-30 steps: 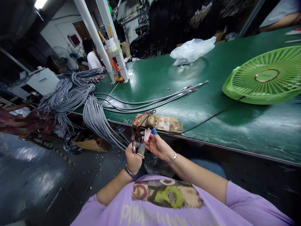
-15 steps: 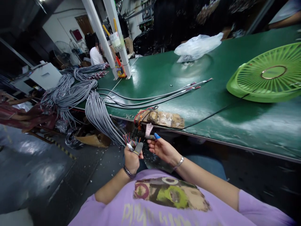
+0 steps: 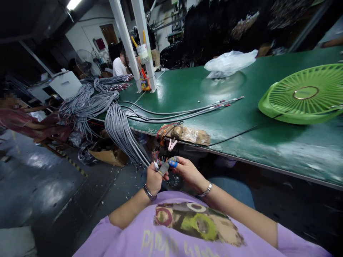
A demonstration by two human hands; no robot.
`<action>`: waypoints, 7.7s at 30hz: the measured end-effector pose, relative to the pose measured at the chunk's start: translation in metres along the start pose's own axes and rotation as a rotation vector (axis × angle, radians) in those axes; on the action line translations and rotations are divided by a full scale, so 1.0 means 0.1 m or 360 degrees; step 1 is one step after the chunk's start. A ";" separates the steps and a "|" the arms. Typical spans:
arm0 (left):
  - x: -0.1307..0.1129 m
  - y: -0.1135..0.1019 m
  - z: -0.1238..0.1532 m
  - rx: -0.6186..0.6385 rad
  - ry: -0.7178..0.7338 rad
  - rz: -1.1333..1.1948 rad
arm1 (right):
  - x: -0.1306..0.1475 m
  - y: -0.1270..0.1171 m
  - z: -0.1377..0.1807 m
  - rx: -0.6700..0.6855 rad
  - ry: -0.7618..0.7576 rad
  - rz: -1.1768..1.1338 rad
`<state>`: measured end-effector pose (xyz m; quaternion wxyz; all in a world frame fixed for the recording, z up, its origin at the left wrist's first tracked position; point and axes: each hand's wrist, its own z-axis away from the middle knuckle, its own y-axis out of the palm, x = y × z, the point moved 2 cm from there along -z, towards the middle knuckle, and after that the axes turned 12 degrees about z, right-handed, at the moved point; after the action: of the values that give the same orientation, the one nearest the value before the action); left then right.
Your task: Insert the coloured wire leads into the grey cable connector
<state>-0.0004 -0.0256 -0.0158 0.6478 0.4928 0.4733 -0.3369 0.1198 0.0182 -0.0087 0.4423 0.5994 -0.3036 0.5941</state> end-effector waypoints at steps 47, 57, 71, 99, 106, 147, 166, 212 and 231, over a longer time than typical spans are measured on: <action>-0.52 -0.05 0.02 0.0535 0.0146 -0.0147 | 0.39 -0.25 0.22 0.0102 -0.0294 0.0632; -0.27 0.10 0.03 0.0584 0.0001 -0.0232 | 0.29 -0.19 0.11 -0.0040 -0.0013 0.0333; -0.15 0.06 -0.06 0.0408 -0.0330 -0.0094 | 0.20 -0.14 -0.04 0.0014 -0.0008 0.0440; -0.09 0.03 -0.16 0.0362 -0.0469 -0.0165 | 0.17 -0.14 -0.17 0.0236 0.0051 0.0246; -0.04 0.00 -0.17 0.0383 -0.0344 -0.0126 | 0.06 -0.13 -0.14 0.0041 0.0092 0.0134; -0.03 0.00 -0.17 0.0046 -0.0334 0.0077 | 0.01 -0.11 -0.18 -0.0038 0.0172 -0.0011; -0.18 0.01 -0.24 0.0269 -0.0577 0.0414 | -0.04 -0.30 -0.38 0.0101 0.0493 -0.0498; -0.15 0.18 -0.28 0.0185 -0.0500 0.0445 | -0.05 -0.17 -0.54 -0.0150 -0.0032 -0.0472; -0.05 0.17 -0.32 0.0177 -0.0519 0.0445 | -0.08 -0.11 -0.62 0.0123 0.0303 -0.1062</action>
<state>0.0045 0.0103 -0.0075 0.7279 0.5276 0.2702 -0.3447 0.1009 0.0768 -0.0240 0.6156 0.6238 -0.0256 0.4810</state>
